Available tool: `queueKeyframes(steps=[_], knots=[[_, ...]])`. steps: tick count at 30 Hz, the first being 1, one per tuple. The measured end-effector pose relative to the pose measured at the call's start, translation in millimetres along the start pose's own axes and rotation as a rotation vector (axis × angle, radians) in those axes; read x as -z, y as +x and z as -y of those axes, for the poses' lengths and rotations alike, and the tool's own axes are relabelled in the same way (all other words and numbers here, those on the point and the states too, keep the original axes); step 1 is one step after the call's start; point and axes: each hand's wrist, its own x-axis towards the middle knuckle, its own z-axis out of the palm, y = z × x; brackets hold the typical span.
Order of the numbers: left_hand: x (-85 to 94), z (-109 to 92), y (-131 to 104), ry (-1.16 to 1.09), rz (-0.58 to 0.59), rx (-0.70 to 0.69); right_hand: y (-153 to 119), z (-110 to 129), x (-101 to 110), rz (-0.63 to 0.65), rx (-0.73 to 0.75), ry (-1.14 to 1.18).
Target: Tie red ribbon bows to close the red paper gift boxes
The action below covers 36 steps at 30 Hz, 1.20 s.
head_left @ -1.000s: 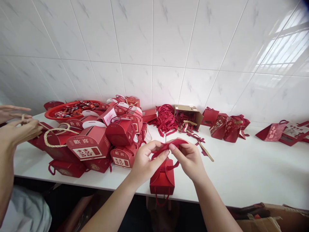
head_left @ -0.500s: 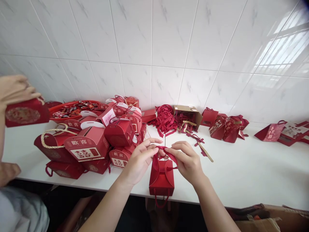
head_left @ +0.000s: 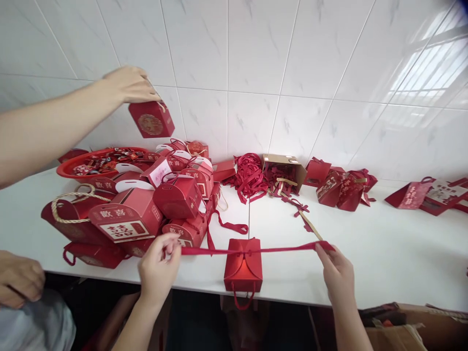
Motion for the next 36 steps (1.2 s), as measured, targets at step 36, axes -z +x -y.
queueKeyframes(steps=[36], knots=[[-13.8, -45.1, -14.4, -0.551, 1.300, 0.492, -42.4, 54.1, -59.2, 0.396, 0.322, -0.323]])
